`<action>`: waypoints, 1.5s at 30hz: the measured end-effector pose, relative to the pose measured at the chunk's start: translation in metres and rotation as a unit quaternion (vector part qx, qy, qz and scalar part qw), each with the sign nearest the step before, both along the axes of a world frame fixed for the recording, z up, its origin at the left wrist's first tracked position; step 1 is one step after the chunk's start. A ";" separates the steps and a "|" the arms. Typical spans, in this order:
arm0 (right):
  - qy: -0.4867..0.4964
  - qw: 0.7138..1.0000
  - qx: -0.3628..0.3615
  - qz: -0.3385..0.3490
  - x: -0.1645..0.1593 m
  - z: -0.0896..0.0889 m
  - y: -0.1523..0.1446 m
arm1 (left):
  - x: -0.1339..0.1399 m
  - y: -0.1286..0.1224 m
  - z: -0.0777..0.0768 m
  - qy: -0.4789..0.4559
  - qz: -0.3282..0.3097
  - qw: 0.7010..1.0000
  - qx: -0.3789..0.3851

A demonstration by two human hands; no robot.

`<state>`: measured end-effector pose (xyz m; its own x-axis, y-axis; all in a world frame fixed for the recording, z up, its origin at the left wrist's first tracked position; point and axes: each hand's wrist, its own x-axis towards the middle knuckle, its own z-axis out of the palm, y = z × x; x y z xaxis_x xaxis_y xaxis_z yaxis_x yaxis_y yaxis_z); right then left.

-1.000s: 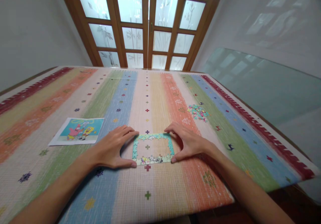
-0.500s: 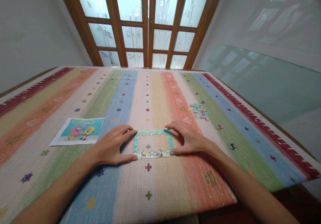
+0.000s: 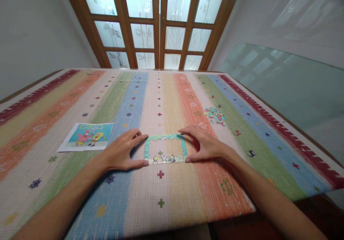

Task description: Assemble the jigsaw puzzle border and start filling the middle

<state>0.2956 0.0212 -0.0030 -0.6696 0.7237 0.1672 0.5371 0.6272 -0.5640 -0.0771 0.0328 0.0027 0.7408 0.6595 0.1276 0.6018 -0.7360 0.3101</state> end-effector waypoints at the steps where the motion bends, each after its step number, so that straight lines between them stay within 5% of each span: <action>1: -0.001 1.000 0.000 0.004 0.000 0.000 0.000 | 0.000 0.000 0.000 -0.001 0.000 1.000 0.000; 45: -0.007 1.000 -0.020 -0.023 -0.001 0.007 -0.006 | -0.004 -0.001 0.001 0.008 0.020 1.000 -0.004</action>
